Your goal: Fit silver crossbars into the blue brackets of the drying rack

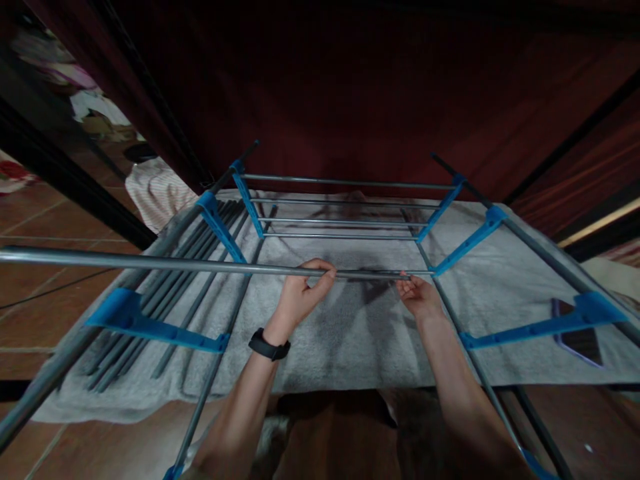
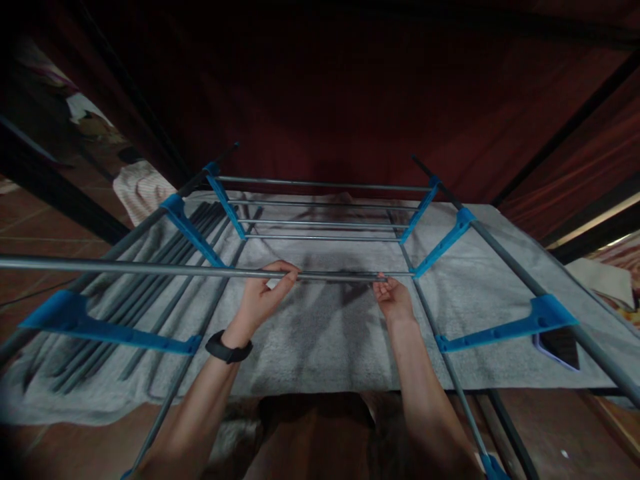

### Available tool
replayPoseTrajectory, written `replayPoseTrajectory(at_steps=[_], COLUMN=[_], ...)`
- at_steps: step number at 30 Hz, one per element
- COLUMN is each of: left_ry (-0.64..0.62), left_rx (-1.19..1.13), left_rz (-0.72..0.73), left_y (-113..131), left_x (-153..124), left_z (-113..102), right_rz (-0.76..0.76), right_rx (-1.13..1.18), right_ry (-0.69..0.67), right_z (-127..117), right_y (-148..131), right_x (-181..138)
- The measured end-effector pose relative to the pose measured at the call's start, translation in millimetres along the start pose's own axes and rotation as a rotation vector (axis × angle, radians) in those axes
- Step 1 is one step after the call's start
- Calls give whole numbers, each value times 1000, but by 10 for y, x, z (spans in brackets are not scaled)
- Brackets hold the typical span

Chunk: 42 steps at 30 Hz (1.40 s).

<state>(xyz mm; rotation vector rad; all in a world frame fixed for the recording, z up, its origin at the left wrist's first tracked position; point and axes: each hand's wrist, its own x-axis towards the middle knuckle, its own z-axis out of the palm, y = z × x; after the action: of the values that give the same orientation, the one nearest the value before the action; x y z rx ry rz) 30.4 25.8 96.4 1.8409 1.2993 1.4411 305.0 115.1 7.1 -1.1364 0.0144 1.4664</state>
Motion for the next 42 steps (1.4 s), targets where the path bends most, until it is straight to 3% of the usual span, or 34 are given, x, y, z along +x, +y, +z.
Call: replayPoseTrajectory(at_steps=[7, 15, 21, 24, 33, 42], left_ry=[38, 155, 102, 73, -15, -44], left_rx=[-15, -230, -171, -100, 447, 512], left_rz=[-41, -221, -203, -169, -21, 68], left_y=[-72, -109, -90, -99, -170, -199], left_x=[34, 53, 36, 14, -49, -60], left_z=[-6, 163, 223, 240, 273, 401], right_rz=[-31, 1, 67, 72, 82, 107], right_rx=[-46, -60, -65, -69, -83, -133], right_ry=[-22, -42, -88, -91, -116, -156], right_z=[27, 37, 42, 35, 44, 63], right_y=[104, 248, 336, 364, 416, 604], right_x=[-43, -59, -70, -68, -69, -137])
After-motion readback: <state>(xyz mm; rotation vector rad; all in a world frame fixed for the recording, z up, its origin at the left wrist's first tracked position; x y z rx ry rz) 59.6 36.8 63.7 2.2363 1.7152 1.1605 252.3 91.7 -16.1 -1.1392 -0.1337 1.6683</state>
